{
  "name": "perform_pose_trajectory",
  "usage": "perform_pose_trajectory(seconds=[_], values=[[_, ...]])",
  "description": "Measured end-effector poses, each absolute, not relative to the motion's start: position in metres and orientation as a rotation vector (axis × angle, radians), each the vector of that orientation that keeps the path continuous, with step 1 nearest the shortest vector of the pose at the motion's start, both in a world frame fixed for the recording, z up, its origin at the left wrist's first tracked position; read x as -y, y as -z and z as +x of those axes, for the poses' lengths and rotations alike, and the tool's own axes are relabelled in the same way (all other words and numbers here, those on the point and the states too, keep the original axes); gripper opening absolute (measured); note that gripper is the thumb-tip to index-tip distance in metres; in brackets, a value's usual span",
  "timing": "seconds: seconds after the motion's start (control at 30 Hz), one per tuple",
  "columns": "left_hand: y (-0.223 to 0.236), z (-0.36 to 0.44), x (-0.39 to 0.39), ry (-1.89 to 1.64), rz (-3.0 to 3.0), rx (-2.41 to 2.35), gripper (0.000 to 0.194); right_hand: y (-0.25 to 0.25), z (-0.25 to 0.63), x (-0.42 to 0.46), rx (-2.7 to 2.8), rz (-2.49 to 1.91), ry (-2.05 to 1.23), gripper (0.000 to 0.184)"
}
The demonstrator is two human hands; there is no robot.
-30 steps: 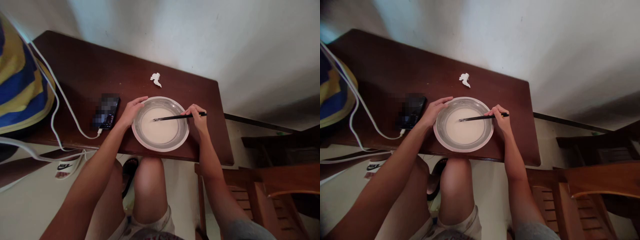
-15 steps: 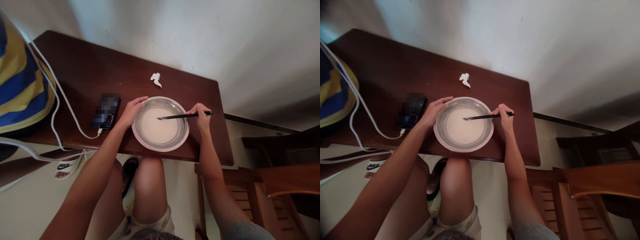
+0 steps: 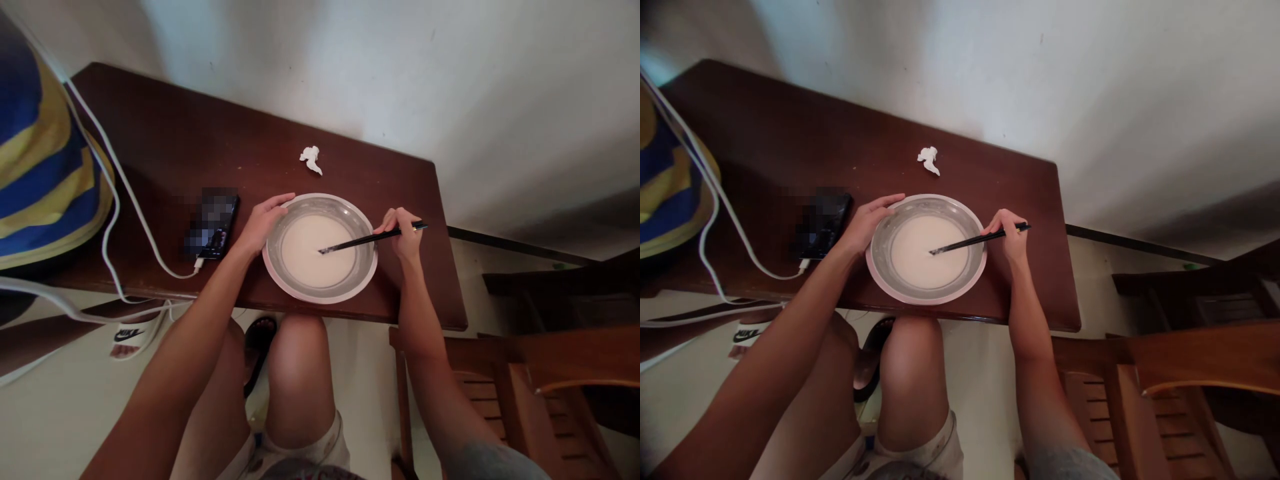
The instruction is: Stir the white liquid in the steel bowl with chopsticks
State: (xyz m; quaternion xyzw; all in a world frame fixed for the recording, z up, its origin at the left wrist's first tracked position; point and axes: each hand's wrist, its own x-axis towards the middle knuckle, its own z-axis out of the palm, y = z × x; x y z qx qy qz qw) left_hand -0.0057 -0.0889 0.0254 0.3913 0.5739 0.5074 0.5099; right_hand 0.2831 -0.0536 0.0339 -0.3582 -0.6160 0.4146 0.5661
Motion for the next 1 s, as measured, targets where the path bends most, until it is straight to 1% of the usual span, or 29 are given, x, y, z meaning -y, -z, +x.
perform_pose_trajectory(seconds=[0.13, 0.23, 0.33, 0.43, 0.57, 0.63, 0.8, 0.87, 1.0], values=[[-0.0258, -0.0059, 0.0888, -1.226, 0.948, -1.378, 0.056, -0.0327, 0.2786, 0.0578, 1.598, -0.849, -1.070, 0.045], [-0.0256, -0.0060, 0.0890, -1.221, 0.934, -1.381, 0.057, -0.0355, 0.2766, 0.0597, 1.593, -0.922, -1.026, 0.041], [-0.0258, -0.0058, 0.0889, -1.218, 0.923, -1.383, 0.057, -0.0367, 0.2798, 0.0573, 1.454, -0.897, -0.957, 0.045], [-0.0271, -0.0055, 0.0892, -1.212, 0.940, -1.398, 0.056, -0.0346, 0.2821, 0.0559, 1.441, -0.838, -0.991, 0.048], [-0.0277, -0.0052, 0.0896, -1.210, 0.955, -1.405, 0.056, -0.0336, 0.2778, 0.0597, 1.605, -0.850, -1.095, 0.042], [-0.0267, -0.0053, 0.0895, -1.215, 0.949, -1.394, 0.056, -0.0352, 0.2765, 0.0608, 1.619, -0.896, -1.080, 0.039], [-0.0246, -0.0060, 0.0888, -1.202, 0.958, -1.400, 0.054, -0.0366, 0.2815, 0.0567, 1.441, -0.919, -0.929, 0.049], [-0.0249, -0.0062, 0.0888, -1.200, 0.973, -1.404, 0.054, -0.0350, 0.2821, 0.0564, 1.468, -0.886, -0.964, 0.051], [-0.0258, -0.0059, 0.0887, -1.198, 0.976, -1.406, 0.055, -0.0343, 0.2773, 0.0599, 1.601, -0.909, -1.064, 0.045]])
